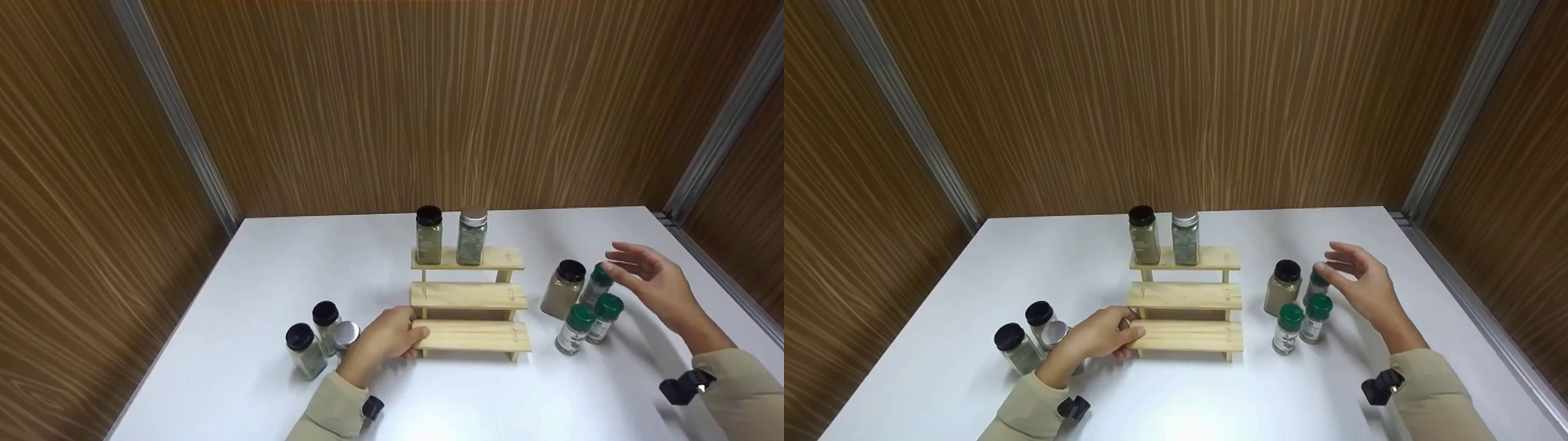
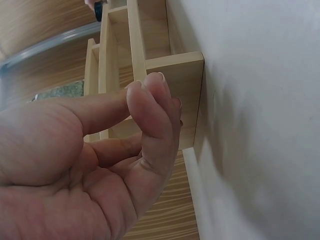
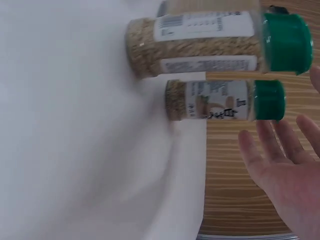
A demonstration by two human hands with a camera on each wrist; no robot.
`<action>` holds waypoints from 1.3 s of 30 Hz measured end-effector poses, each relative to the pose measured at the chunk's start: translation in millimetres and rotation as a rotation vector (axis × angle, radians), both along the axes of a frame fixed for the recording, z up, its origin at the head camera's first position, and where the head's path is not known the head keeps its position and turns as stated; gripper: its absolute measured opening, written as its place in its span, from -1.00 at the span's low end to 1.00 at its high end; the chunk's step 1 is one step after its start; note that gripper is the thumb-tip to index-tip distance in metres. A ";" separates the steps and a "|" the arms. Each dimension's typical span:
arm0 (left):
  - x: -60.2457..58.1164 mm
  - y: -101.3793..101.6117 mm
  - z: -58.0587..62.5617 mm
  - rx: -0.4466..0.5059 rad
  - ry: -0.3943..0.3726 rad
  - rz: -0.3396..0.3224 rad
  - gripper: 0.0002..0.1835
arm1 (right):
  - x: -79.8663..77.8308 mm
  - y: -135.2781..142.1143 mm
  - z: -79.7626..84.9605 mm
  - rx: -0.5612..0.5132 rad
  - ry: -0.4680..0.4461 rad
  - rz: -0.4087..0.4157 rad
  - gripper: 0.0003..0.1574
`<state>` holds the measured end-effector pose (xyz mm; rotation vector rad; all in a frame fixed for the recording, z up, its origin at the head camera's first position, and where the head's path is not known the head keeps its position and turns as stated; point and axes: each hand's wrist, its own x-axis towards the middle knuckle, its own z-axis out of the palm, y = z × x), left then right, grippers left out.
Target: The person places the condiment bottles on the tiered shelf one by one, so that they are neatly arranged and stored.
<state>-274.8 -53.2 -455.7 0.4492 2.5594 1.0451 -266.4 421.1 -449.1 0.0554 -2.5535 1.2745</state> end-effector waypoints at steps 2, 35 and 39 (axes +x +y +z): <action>0.8 -0.2 -0.5 0.002 -0.007 0.002 -0.79 | 1.8 2.7 -5.8 0.009 -0.040 0.005 -0.21; 1.6 1.5 -1.4 0.008 -0.010 0.006 -0.82 | 3.3 2.7 -20.5 -0.041 -0.083 0.056 -0.21; 0.1 0.4 -0.5 0.020 -0.018 0.005 -0.82 | -1.8 -0.6 0.5 -0.101 -0.022 0.097 -0.30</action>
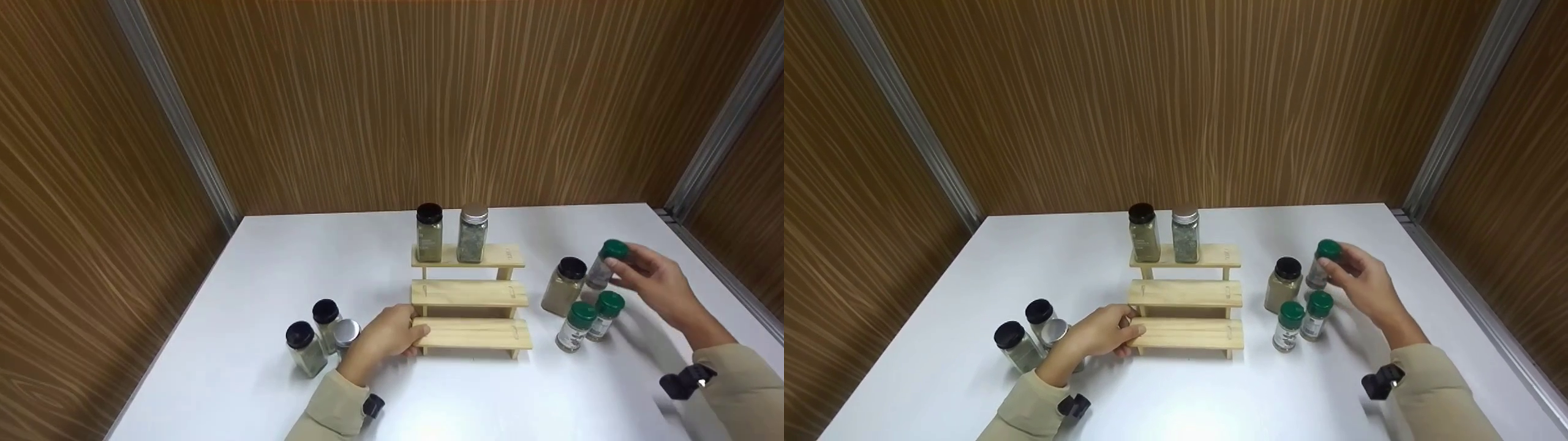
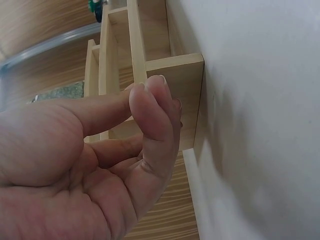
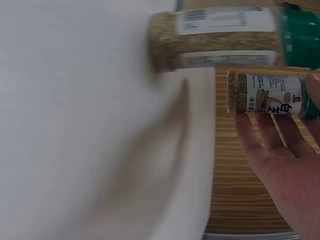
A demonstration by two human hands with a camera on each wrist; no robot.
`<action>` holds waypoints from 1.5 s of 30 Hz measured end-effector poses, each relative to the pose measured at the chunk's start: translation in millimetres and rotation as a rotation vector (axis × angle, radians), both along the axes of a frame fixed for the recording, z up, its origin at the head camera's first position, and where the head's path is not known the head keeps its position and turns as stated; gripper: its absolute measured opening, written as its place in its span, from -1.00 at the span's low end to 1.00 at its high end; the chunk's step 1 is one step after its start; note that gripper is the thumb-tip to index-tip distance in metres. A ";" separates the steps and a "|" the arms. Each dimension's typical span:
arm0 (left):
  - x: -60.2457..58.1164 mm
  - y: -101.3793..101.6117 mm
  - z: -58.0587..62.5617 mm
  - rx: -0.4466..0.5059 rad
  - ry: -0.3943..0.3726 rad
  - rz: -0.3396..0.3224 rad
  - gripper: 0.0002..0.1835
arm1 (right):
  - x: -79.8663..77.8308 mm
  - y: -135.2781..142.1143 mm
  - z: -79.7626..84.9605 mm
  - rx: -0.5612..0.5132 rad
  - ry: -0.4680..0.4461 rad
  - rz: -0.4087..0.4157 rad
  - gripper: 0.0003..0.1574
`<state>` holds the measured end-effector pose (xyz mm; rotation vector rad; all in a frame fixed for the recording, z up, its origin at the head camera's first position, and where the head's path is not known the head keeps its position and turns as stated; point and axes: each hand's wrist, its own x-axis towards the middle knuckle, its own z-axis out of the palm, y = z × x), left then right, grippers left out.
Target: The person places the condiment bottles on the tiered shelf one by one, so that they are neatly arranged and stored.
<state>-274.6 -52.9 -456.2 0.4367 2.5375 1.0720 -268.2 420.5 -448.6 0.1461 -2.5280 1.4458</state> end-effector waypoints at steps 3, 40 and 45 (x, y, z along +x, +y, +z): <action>-0.3 -0.2 0.0 0.002 -0.005 -0.001 -0.82 | -3.5 -2.0 19.5 -0.041 0.038 -0.006 -0.38; -0.5 8.7 -2.9 -0.006 0.005 0.006 -0.78 | -48.6 -124.8 74.3 -0.028 0.075 0.174 -0.35; -1.2 11.7 -3.1 -0.008 0.009 0.000 -0.78 | -50.0 -130.7 66.5 -0.018 0.042 0.175 -0.34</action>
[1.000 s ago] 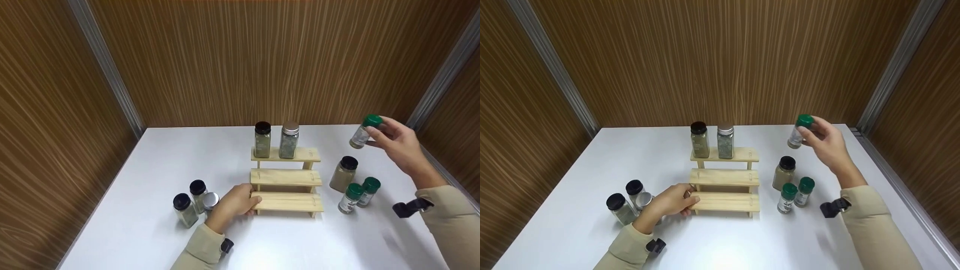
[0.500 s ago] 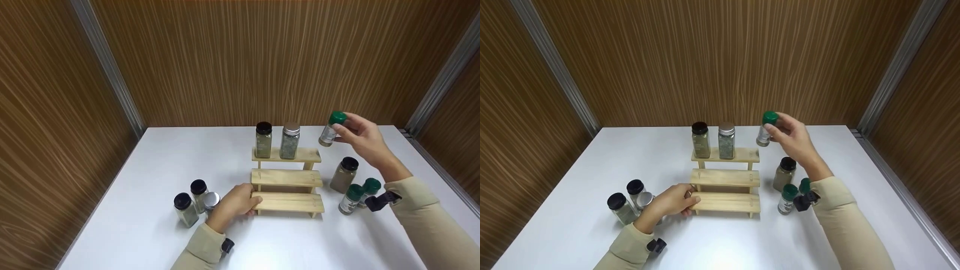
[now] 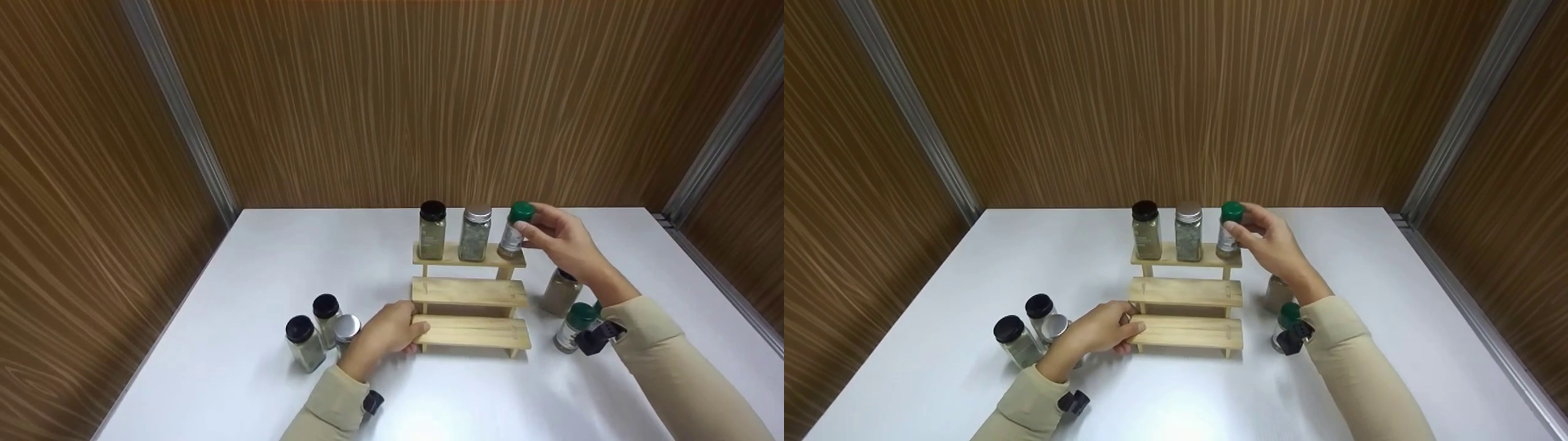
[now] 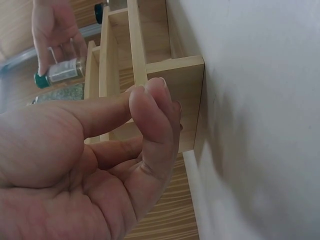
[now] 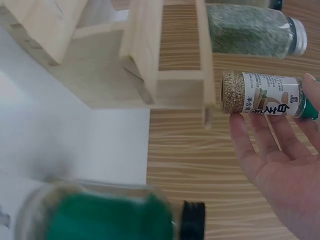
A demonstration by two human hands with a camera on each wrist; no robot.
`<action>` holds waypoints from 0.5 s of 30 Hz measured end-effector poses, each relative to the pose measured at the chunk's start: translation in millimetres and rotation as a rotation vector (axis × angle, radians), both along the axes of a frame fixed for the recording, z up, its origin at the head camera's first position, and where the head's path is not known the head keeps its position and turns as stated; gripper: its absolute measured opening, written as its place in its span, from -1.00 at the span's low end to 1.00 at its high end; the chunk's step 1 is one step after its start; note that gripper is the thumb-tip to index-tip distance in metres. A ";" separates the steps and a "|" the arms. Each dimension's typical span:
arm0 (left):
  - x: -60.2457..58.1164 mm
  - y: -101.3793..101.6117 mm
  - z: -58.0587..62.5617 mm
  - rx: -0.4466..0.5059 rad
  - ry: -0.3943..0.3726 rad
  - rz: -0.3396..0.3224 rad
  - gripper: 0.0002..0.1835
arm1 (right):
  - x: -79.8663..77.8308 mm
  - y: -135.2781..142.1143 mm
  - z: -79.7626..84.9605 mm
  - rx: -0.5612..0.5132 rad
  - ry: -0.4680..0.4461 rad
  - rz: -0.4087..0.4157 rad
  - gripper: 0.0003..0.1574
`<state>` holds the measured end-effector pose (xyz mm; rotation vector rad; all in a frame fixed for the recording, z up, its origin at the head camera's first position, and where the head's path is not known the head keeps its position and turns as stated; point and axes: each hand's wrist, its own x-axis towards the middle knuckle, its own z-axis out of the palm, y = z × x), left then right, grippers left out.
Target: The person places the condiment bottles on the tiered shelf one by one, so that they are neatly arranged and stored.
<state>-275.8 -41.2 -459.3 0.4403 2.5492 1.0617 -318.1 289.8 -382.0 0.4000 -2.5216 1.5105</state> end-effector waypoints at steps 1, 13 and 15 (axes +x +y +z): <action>0.0 0.6 0.2 0.000 0.001 -0.002 -0.79 | 0.0 -0.9 -1.1 0.005 -0.004 -0.001 -0.34; 0.6 5.0 0.3 -0.003 0.006 -0.018 -0.76 | 8.4 4.4 -2.2 0.058 -0.043 -0.064 -0.22; 1.3 5.2 0.3 -0.002 0.010 -0.021 -0.74 | 12.2 9.1 -0.5 0.055 -0.033 -0.066 -0.21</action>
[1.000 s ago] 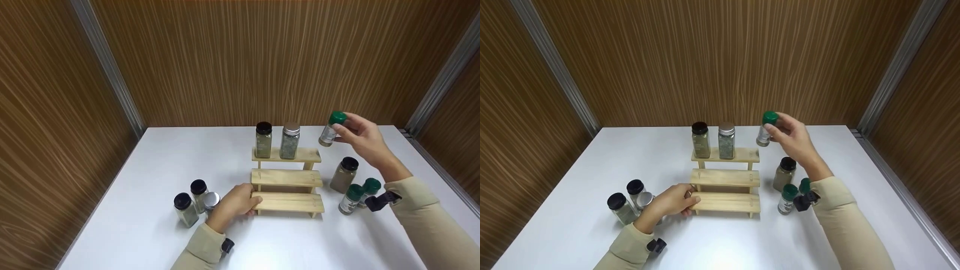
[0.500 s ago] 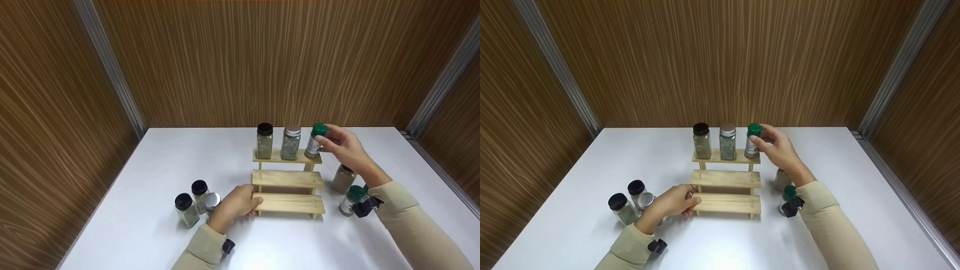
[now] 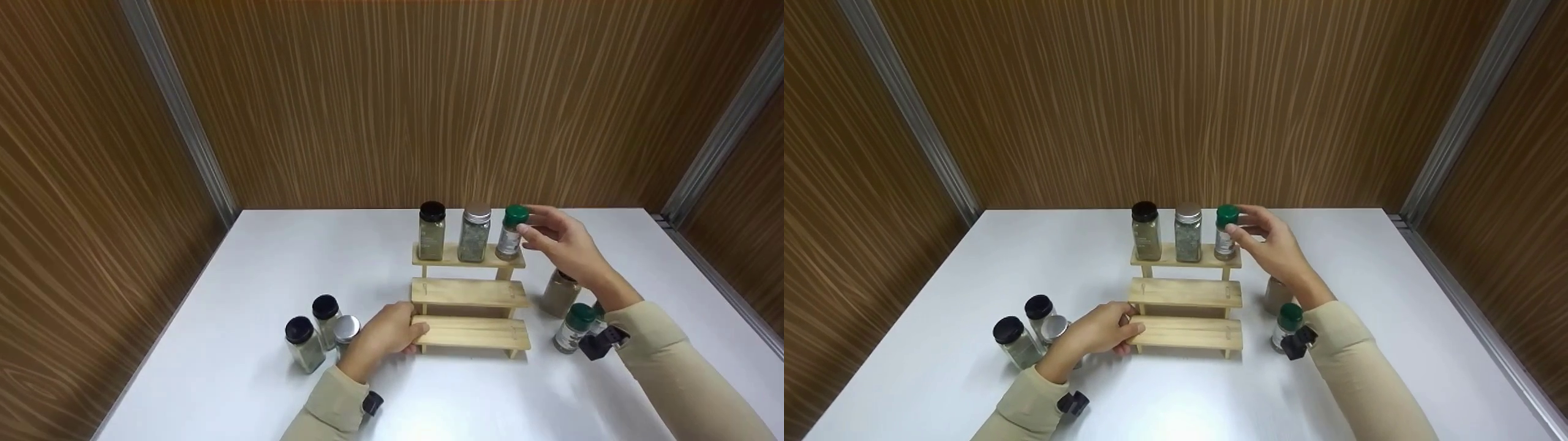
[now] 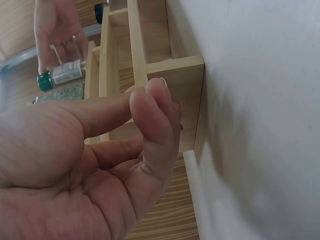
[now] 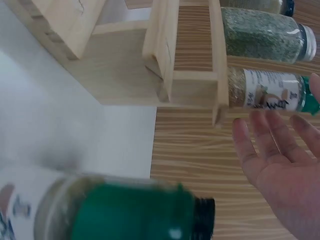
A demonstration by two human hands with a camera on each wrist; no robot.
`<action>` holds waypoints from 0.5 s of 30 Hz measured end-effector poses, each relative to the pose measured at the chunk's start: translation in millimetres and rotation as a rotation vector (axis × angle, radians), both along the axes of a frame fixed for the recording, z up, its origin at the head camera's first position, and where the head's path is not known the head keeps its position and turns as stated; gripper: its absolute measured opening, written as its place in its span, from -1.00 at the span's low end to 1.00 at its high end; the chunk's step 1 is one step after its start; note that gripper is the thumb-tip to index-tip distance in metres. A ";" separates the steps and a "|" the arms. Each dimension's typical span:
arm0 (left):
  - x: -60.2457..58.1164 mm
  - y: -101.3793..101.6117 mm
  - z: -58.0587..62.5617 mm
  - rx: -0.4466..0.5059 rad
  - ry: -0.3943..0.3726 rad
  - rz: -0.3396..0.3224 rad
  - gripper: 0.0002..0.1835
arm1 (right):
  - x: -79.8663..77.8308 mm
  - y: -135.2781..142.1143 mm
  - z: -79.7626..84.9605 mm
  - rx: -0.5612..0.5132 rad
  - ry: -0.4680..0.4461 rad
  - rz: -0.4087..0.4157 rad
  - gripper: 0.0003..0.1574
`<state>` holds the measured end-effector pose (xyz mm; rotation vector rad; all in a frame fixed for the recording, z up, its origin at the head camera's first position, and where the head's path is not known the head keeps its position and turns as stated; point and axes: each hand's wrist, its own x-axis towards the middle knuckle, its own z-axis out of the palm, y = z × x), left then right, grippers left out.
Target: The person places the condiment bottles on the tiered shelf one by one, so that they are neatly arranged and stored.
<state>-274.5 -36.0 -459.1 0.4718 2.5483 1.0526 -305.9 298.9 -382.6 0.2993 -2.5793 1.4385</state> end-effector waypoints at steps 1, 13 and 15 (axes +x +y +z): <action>0.4 -0.1 0.0 0.001 -0.001 -0.001 -0.73 | 2.3 2.4 1.3 -0.003 0.007 0.001 -0.22; -3.3 -7.5 -2.7 0.024 -0.026 -0.005 -0.69 | 27.8 39.2 5.6 -0.038 0.098 -0.010 -0.39; -3.8 -9.3 -4.2 0.032 -0.029 -0.010 -0.71 | 32.4 46.8 3.5 -0.033 0.101 -0.024 -0.40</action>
